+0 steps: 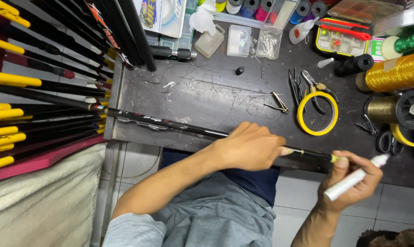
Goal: Marking and preparing a fishing rod for repair using a white marker and rotating it for inspection on a workbench.
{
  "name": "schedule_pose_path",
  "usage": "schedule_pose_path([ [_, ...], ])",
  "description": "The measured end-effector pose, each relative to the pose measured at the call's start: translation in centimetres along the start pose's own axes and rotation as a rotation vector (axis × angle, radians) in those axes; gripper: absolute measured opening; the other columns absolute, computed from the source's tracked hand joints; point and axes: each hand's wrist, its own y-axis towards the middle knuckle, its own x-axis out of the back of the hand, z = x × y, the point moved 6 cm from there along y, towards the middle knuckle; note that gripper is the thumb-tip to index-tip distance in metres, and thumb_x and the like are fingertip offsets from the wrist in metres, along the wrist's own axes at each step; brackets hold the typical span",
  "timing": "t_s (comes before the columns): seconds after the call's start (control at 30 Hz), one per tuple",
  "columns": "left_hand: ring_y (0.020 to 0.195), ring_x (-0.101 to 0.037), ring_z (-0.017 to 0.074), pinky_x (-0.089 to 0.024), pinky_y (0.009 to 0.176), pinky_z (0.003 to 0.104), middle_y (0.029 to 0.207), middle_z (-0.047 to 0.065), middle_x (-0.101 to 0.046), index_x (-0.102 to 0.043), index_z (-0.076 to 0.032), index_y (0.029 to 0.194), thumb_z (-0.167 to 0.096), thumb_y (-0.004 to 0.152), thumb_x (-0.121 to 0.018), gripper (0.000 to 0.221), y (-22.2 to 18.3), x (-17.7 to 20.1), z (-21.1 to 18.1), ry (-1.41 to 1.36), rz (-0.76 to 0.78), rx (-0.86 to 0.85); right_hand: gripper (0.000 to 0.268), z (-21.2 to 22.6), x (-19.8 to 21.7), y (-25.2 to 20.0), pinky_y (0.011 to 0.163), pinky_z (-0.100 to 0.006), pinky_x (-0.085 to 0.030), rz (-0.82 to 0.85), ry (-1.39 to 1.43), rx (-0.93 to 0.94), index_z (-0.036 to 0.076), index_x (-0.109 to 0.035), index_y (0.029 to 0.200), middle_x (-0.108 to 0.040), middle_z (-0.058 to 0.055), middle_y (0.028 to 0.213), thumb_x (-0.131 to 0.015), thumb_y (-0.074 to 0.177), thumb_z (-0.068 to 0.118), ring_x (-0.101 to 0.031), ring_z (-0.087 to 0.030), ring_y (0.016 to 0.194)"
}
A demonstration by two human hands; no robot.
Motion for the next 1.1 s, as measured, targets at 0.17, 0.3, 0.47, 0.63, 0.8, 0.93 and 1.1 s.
schedule_pose_path([
  [0.17, 0.099, -0.062, 0.0563, -0.046, 0.087, 0.057, 0.104, 0.027, -0.071, -0.069, -0.015, 0.108, -0.045, 0.107, -0.034, 0.046, -0.7, -0.3, 2.5, -0.035, 0.037, 0.116, 0.023, -0.2, -2.1, -0.3, 0.096, -0.041, -0.057, 0.103, 0.007, -0.028, -0.004, -0.048, 0.116, -0.061, -0.023, 0.104, -0.065, 0.112, 0.011, -0.068, -0.031, 0.096],
  [0.3, 0.097, -0.062, 0.0560, -0.047, 0.084, 0.057, 0.103, 0.026, -0.071, -0.069, -0.015, 0.110, -0.045, 0.107, -0.034, 0.045, -0.3, -0.8, 2.9, -0.028, 0.033, 0.112, 0.021, -1.2, -2.2, -0.4, 0.093, -0.036, -0.056, 0.103, 0.034, -0.086, -0.001, -0.049, 0.118, -0.063, -0.022, 0.106, -0.065, 0.112, 0.011, -0.068, -0.029, 0.098],
  [0.47, 0.085, -0.062, 0.0600, -0.048, 0.073, 0.060, 0.092, 0.027, -0.070, -0.052, -0.009, 0.113, -0.042, 0.109, -0.037, 0.037, 0.1, -1.1, 3.4, 0.032, -0.033, 0.071, 0.020, -2.0, -2.5, -0.1, 0.089, -0.033, -0.054, 0.119, 0.056, -0.113, 0.000, -0.049, 0.118, -0.064, -0.022, 0.106, -0.065, 0.112, 0.011, -0.067, -0.027, 0.100],
  [0.63, 0.074, -0.063, 0.0530, -0.049, 0.062, 0.059, 0.094, 0.013, -0.066, -0.049, -0.012, 0.107, -0.050, 0.103, -0.048, 0.038, 0.8, -1.2, 4.1, 0.028, -0.211, -0.033, 0.019, -2.2, -2.6, 0.7, 0.089, -0.033, -0.054, 0.127, 0.048, -0.086, -0.002, -0.050, 0.118, -0.064, -0.023, 0.107, -0.066, 0.112, 0.007, -0.067, -0.028, 0.098],
  [0.8, 0.052, -0.062, 0.0436, -0.039, 0.040, 0.048, 0.075, 0.007, -0.064, -0.055, -0.013, 0.096, -0.047, 0.101, -0.062, 0.035, 1.5, -1.3, 4.4, 0.231, -0.467, -0.130, 0.017, -2.3, -2.7, 2.5, 0.096, -0.036, -0.057, 0.159, 0.038, -0.042, -0.008, -0.054, 0.120, -0.062, -0.025, 0.112, -0.066, 0.112, 0.001, -0.068, -0.031, 0.105],
  [0.93, 0.057, -0.066, 0.0414, -0.043, 0.039, 0.049, 0.080, 0.009, -0.067, -0.058, -0.011, 0.093, -0.042, 0.105, -0.057, 0.033, 1.7, -0.9, 4.4, 0.263, -0.539, -0.070, 0.016, -2.0, -3.3, 4.2, 0.096, -0.036, -0.055, 0.204, 0.027, -0.027, -0.008, -0.053, 0.121, -0.064, -0.026, 0.113, -0.064, 0.114, 0.003, -0.067, -0.031, 0.107],
  [1.1, 0.053, -0.064, 0.0403, -0.046, 0.038, 0.050, 0.079, 0.010, -0.065, -0.059, -0.007, 0.093, -0.040, 0.107, -0.052, 0.037, 2.4, -1.0, 4.9, 0.210, -0.533, -0.079, 0.013, -2.3, -3.8, 4.7, 0.096, -0.036, -0.054, 0.251, 0.009, -0.017, -0.006, -0.053, 0.121, -0.065, -0.024, 0.112, -0.061, 0.116, 0.002, -0.068, -0.031, 0.105],
])
